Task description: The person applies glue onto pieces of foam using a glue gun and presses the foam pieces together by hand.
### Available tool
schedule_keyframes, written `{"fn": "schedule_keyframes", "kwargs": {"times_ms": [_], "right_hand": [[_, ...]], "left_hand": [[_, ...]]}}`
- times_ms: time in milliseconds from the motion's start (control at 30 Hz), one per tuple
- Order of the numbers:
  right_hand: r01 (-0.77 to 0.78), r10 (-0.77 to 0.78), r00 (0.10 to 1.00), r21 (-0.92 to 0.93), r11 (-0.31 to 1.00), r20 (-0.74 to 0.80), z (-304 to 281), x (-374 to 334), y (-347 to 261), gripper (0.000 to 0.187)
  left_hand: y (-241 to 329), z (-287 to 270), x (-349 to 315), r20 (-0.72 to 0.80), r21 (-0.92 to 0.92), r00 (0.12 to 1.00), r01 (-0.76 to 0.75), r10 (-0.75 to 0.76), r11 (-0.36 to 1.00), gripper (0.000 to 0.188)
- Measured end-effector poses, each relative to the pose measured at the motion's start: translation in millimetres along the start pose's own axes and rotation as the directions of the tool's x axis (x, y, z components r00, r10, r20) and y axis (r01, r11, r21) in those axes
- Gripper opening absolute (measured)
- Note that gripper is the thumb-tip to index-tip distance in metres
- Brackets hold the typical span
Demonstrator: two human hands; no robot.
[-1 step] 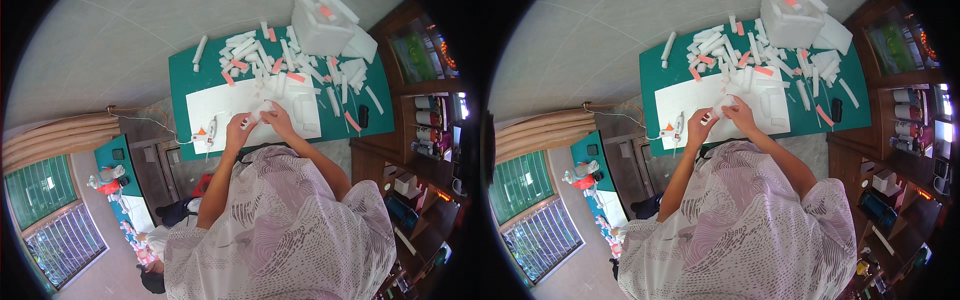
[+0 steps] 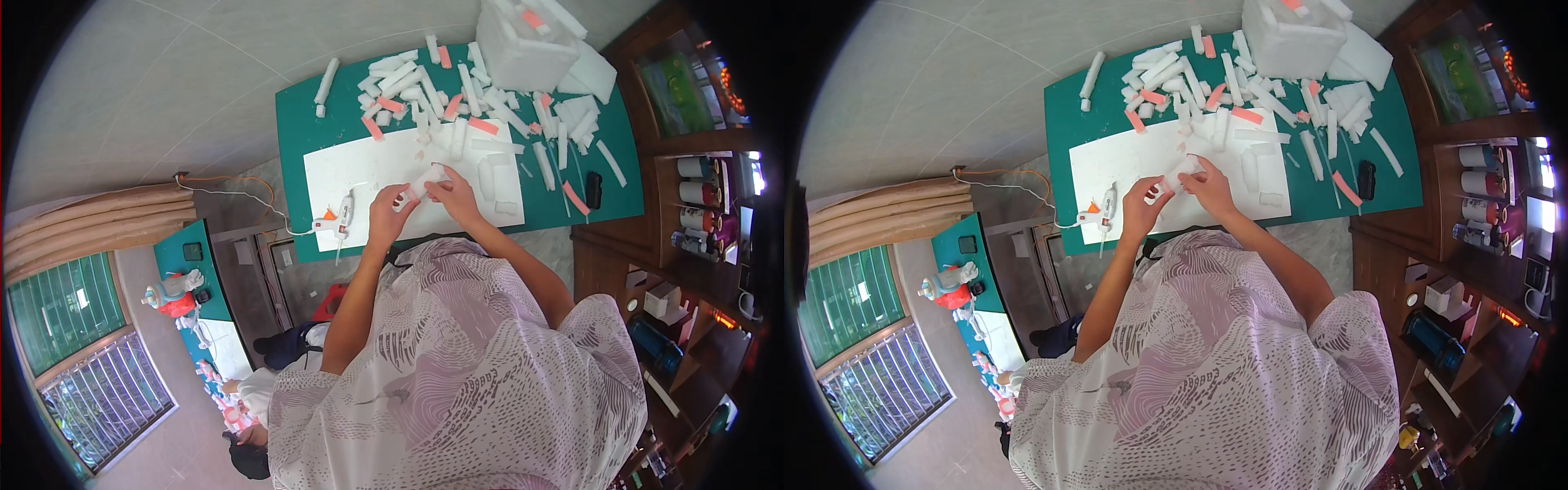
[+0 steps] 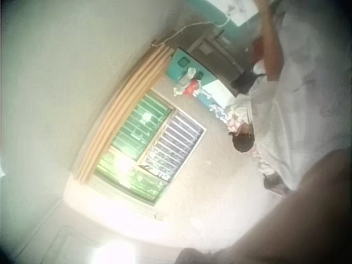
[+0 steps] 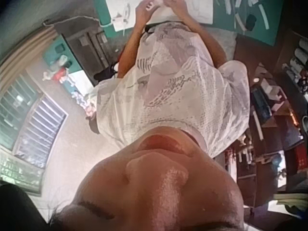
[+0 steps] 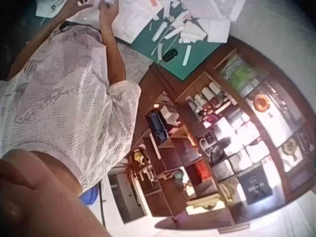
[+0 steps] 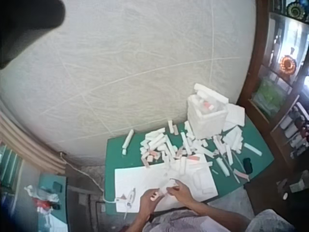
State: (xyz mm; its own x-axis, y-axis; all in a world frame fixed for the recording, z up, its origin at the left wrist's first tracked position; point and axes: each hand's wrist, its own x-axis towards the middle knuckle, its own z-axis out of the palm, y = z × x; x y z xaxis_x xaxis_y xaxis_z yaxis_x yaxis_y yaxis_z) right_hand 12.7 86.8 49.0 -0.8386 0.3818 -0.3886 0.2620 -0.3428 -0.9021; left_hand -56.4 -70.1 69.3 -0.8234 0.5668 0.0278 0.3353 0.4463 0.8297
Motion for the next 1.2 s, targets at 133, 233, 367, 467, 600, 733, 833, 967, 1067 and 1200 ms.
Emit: {"fn": "schedule_keyframes", "kwargs": {"times_ms": [133, 233, 367, 467, 600, 733, 833, 967, 1067, 1200], "right_hand": [[0.092, -0.097, 0.995, -0.254, 0.963, -0.004, -0.9, 0.7, -0.4, 0.057], [0.109, -0.119, 0.993, -0.343, 0.933, -0.008, -1.1, 1.8, 0.6, 0.058], [0.106, -0.122, 0.992, -0.389, 0.915, -0.017, -1.0, 0.6, -0.7, 0.058], [0.101, -0.117, 0.993, -0.377, 0.921, -0.022, -1.3, 0.7, -1.1, 0.059], [0.077, -0.083, 0.997, -0.326, 0.942, -0.005, -1.5, 0.6, -0.5, 0.061], [-0.018, 0.01, 0.999, -0.219, 0.976, -0.034, 0.9, -2.0, -9.1, 0.06], [-0.047, 0.044, 0.999, -0.173, 0.984, -0.023, -2.8, -1.5, -13.7, 0.051], [-0.077, 0.075, 0.996, -0.049, 0.996, -0.042, -18.5, 8.4, -8.8, 0.036], [-0.001, -0.013, 0.998, -0.22, 0.975, -0.062, -29.1, 24.6, 7.2, 0.031], [0.371, -0.303, 0.929, -0.581, 0.724, 0.215, -44.1, 45.8, 39.9, 0.057]], "left_hand": [[-1.7, -0.2, -0.7, -0.005, -0.016, 1.0, -0.004, 0.004, 1.0, 0.037], [-3.1, 0.2, -1.6, -0.01, -0.023, 1.0, -0.011, 0.011, 1.0, 0.037], [-0.6, 0.5, -1.7, -0.013, -0.045, 1.0, -0.003, 0.002, 0.999, 0.037], [1.2, -1.2, -2.0, -0.017, -0.044, 1.0, 0.005, -0.006, 0.999, 0.037], [-1.3, -2.5, -4.5, -0.02, -0.047, 1.0, 0.008, -0.009, 0.999, 0.038], [-1.2, -1.3, -6.6, -0.044, -0.074, 0.999, 0.024, -0.027, 0.997, 0.041], [-2.1, -0.9, -7.0, -0.055, -0.084, 0.998, 0.03, -0.035, 0.996, 0.043], [-5.7, -0.6, -6.0, -0.063, -0.123, 0.997, 0.039, -0.047, 0.992, 0.043], [-8.3, -0.5, -5.8, -0.051, -0.114, 0.998, 0.04, -0.046, 0.993, 0.042], [-9.9, 0.5, -5.6, -0.053, -0.124, 0.998, 0.04, -0.047, 0.991, 0.036]]}}
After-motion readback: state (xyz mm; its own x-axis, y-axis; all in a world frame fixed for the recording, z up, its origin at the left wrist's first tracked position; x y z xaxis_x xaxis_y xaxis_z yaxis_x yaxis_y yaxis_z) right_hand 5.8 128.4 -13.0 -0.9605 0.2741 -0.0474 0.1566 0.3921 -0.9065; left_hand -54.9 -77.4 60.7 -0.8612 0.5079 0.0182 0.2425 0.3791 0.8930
